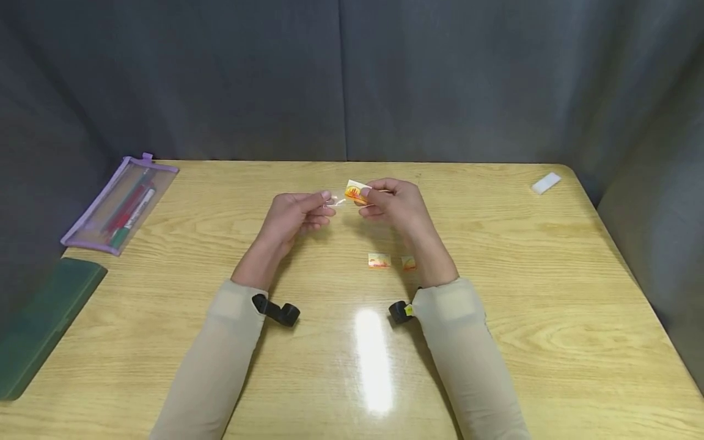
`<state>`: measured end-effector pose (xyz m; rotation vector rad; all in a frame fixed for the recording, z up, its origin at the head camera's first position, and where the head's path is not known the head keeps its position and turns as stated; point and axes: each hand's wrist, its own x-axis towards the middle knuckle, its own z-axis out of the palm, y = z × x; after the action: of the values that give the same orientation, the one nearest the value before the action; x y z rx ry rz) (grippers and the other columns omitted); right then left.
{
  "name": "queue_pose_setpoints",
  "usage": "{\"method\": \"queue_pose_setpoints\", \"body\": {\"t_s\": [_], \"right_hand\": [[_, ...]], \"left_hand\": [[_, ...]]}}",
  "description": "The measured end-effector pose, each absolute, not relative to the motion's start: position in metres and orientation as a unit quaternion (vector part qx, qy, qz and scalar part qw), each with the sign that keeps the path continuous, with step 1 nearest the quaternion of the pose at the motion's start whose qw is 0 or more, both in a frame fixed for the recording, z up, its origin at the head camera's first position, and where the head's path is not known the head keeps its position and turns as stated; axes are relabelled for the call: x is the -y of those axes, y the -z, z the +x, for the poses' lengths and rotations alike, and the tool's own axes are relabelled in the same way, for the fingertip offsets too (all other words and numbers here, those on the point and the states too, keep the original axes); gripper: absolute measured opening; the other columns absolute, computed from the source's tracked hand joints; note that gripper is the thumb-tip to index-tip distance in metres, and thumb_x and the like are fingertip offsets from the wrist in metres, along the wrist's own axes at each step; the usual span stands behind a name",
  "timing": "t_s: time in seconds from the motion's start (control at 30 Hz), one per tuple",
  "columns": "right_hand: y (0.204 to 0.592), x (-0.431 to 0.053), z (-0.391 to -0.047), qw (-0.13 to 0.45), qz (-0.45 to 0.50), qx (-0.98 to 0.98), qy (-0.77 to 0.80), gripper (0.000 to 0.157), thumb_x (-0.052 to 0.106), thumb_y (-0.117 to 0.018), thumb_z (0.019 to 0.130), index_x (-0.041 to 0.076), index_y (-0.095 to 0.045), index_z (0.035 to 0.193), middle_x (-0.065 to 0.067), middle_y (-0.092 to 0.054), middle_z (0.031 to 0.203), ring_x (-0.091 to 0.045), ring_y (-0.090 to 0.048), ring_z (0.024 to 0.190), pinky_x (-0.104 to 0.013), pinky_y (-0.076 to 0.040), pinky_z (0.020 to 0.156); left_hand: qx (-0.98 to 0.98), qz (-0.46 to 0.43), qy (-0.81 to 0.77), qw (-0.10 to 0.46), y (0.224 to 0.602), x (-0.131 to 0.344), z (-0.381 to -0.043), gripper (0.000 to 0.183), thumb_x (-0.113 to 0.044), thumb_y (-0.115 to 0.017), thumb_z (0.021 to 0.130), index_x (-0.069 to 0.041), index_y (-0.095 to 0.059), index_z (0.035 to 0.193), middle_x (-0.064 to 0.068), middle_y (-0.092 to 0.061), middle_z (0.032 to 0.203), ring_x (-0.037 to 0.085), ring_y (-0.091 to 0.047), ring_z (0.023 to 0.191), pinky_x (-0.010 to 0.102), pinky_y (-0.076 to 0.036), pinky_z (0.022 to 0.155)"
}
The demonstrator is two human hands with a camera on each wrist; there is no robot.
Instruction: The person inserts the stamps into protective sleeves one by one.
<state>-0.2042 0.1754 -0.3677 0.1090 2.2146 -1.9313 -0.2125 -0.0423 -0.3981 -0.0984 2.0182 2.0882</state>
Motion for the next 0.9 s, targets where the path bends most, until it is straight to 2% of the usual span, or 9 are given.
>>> {"method": "queue_pose_setpoints", "body": {"t_s": [0.13, 0.4, 0.57, 0.7, 0.9], "right_hand": [[0.367, -0.175, -0.202, 0.109, 0.031, -0.75, 0.652, 0.032, 0.02, -0.064, 0.101, 0.0, -0.062, 0.126, 0.002, -0.074, 0.09, -0.011, -0.075, 0.076, -0.033, -0.062, 0.083], [0.351, -0.175, -0.212, 0.088, 0.014, -0.729, 0.678, 0.026, 0.017, -0.067, 0.099, 0.001, -0.064, 0.119, -0.001, -0.073, 0.088, -0.012, -0.075, 0.073, -0.027, -0.062, 0.075], [0.345, -0.175, -0.212, 0.088, 0.017, -0.719, 0.689, 0.022, 0.014, -0.068, 0.098, 0.001, -0.064, 0.115, -0.002, -0.073, 0.087, -0.012, -0.074, 0.07, -0.026, -0.062, 0.073], [0.346, -0.176, -0.209, 0.095, 0.017, -0.724, 0.683, 0.021, 0.015, -0.068, 0.098, 0.001, -0.065, 0.114, -0.002, -0.071, 0.088, -0.011, -0.074, 0.071, -0.025, -0.062, 0.074], [0.352, -0.18, -0.202, 0.104, 0.041, -0.736, 0.668, 0.023, 0.018, -0.068, 0.099, 0.003, -0.065, 0.115, -0.001, -0.072, 0.091, -0.011, -0.074, 0.073, -0.026, -0.062, 0.077]], "left_hand": [[-0.693, -0.042, -0.709, 0.12, 0.396, 0.043, -0.211, 0.033, -0.035, -0.075, 0.093, -0.004, -0.08, 0.103, 0.001, -0.078, 0.08, 0.01, -0.074, 0.068, 0.027, -0.06, 0.068], [-0.698, -0.027, -0.709, 0.102, 0.376, 0.044, -0.22, 0.035, -0.037, -0.075, 0.093, -0.005, -0.079, 0.105, 0.001, -0.078, 0.081, 0.01, -0.074, 0.07, 0.024, -0.058, 0.066], [-0.694, -0.032, -0.712, 0.104, 0.37, 0.044, -0.22, 0.034, -0.038, -0.075, 0.093, -0.006, -0.08, 0.104, 0.001, -0.078, 0.08, 0.01, -0.073, 0.069, 0.026, -0.059, 0.068], [-0.692, -0.036, -0.713, 0.109, 0.371, 0.043, -0.218, 0.035, -0.039, -0.075, 0.092, -0.006, -0.08, 0.103, 0.001, -0.078, 0.08, 0.01, -0.073, 0.068, 0.029, -0.06, 0.07], [-0.688, -0.039, -0.714, 0.12, 0.377, 0.04, -0.212, 0.034, -0.038, -0.075, 0.092, -0.006, -0.08, 0.103, 0.0, -0.078, 0.079, 0.01, -0.073, 0.068, 0.026, -0.058, 0.066]]}}
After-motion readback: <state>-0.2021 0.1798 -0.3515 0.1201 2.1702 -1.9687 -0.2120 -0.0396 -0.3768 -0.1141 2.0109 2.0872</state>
